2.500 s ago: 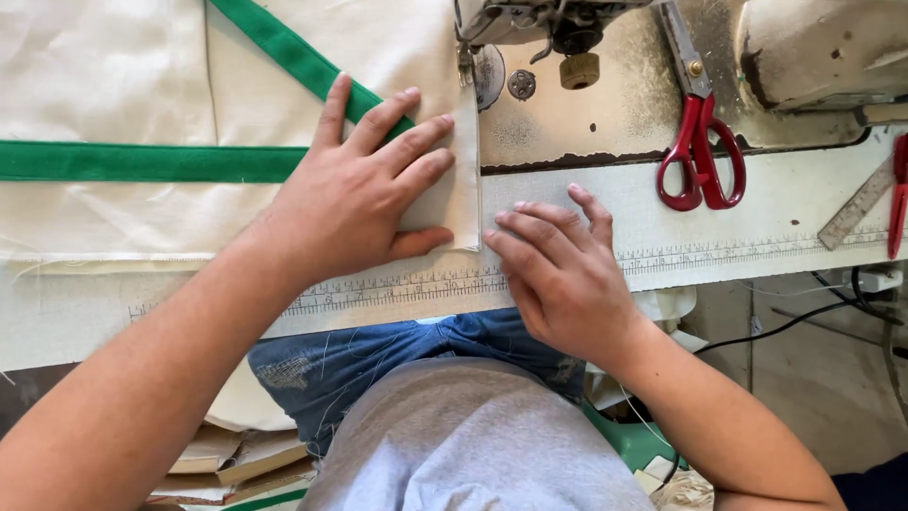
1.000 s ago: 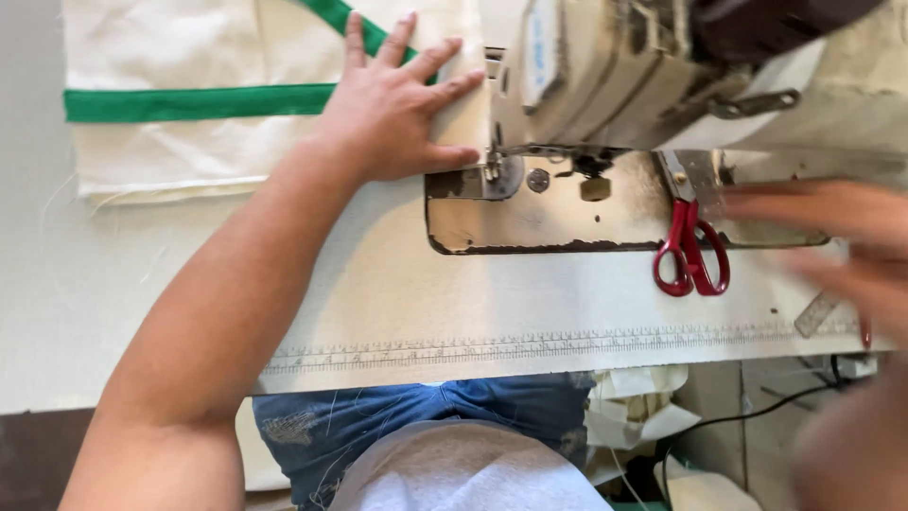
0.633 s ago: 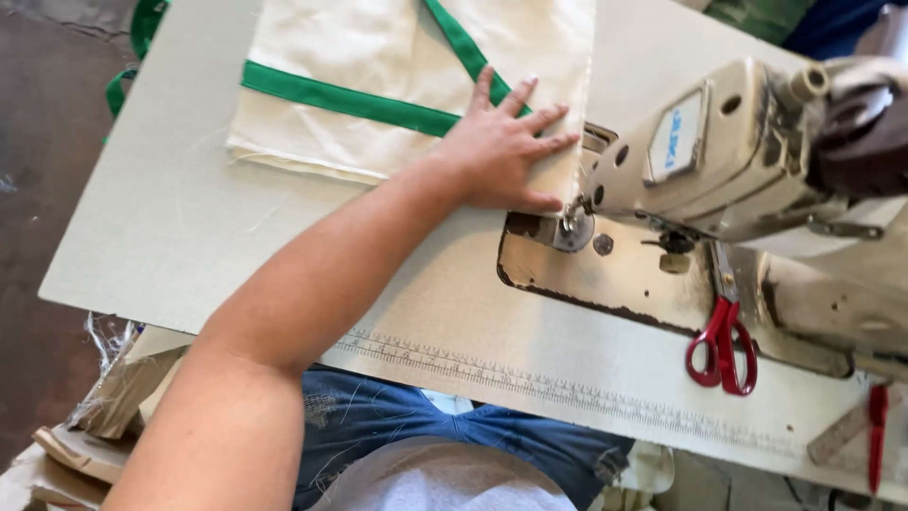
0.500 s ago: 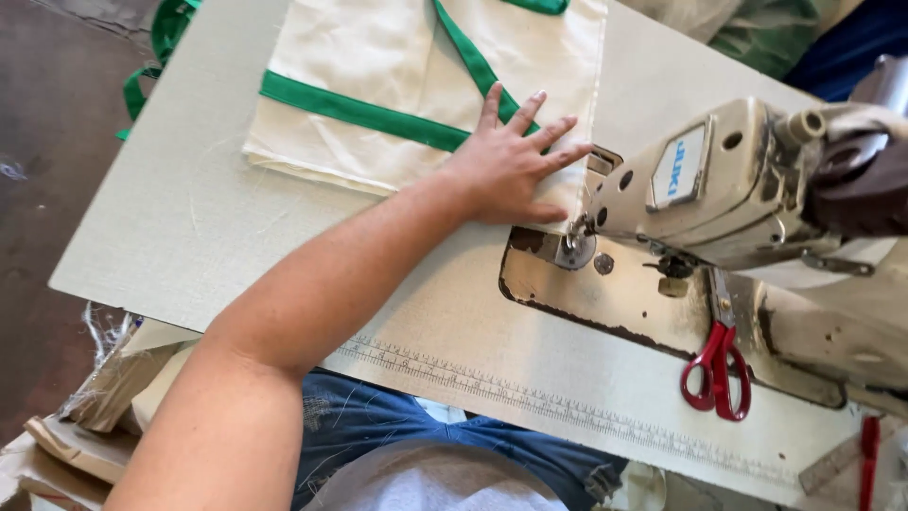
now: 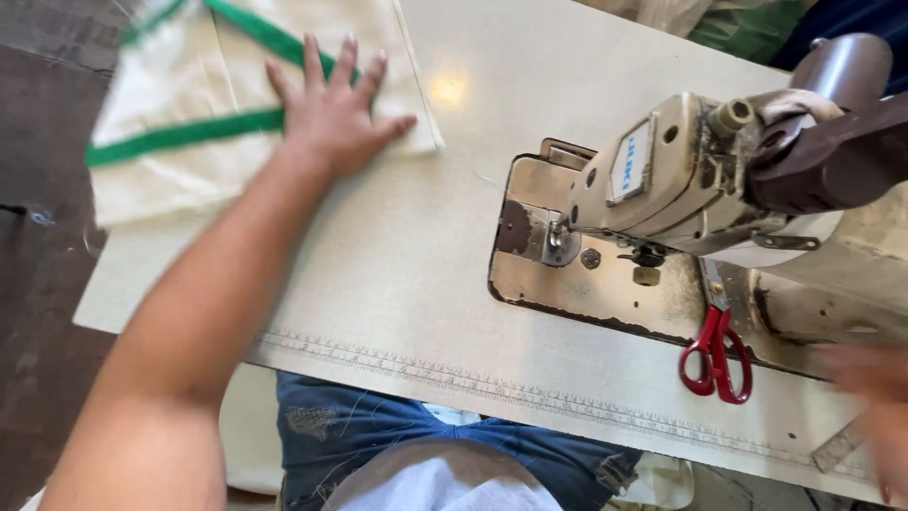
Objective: Attaching green fabric handles to a white tote bag using an industrial sewing machine, including alignment, sewing, and trimming.
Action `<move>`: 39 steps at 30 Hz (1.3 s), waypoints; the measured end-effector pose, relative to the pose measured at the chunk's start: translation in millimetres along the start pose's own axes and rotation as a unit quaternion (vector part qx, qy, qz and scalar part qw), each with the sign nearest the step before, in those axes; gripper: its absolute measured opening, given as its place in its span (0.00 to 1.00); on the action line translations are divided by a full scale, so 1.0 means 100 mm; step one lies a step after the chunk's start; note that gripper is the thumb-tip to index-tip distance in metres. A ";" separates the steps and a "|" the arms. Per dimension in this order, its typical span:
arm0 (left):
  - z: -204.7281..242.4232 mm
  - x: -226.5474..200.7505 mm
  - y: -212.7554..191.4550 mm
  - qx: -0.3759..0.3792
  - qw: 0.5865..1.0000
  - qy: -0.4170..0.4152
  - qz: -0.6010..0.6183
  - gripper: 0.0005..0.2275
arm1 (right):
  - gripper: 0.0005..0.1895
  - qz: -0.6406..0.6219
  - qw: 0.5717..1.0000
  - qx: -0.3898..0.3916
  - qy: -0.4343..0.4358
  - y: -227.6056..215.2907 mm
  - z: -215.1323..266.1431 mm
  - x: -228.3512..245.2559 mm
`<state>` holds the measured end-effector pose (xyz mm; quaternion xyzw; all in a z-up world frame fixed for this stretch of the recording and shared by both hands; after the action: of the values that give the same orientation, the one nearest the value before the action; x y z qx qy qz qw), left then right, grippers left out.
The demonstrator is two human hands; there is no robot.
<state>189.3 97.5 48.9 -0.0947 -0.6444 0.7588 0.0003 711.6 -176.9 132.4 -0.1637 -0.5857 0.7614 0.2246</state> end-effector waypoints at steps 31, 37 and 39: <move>1.85 0.82 0.25 -0.015 0.973 0.223 0.063 0.26 | 0.17 -0.383 0.818 0.429 0.014 1.28 1.05 1.21; 1.75 1.17 -0.02 -0.083 0.976 0.103 0.174 0.13 | 0.31 -0.040 0.979 0.179 0.085 0.55 0.61 0.80; 1.57 0.98 -0.02 -0.299 0.929 0.209 0.069 0.14 | 0.34 0.008 0.987 0.135 0.087 0.52 0.48 0.71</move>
<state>70.2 -44.0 60.4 -0.2908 -0.8184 0.4927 0.0539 619.7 -189.3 95.1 -0.2028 -0.4543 0.8180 0.2886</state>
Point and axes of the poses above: each hand's wrist, its own z-axis away from the middle knuckle, its own y-axis out of the palm, x = y × z, the point moved 4 cm from there along -z, towards the middle knuckle, and after that the axes turned 5 degrees about -z, right-handed, at the moved point
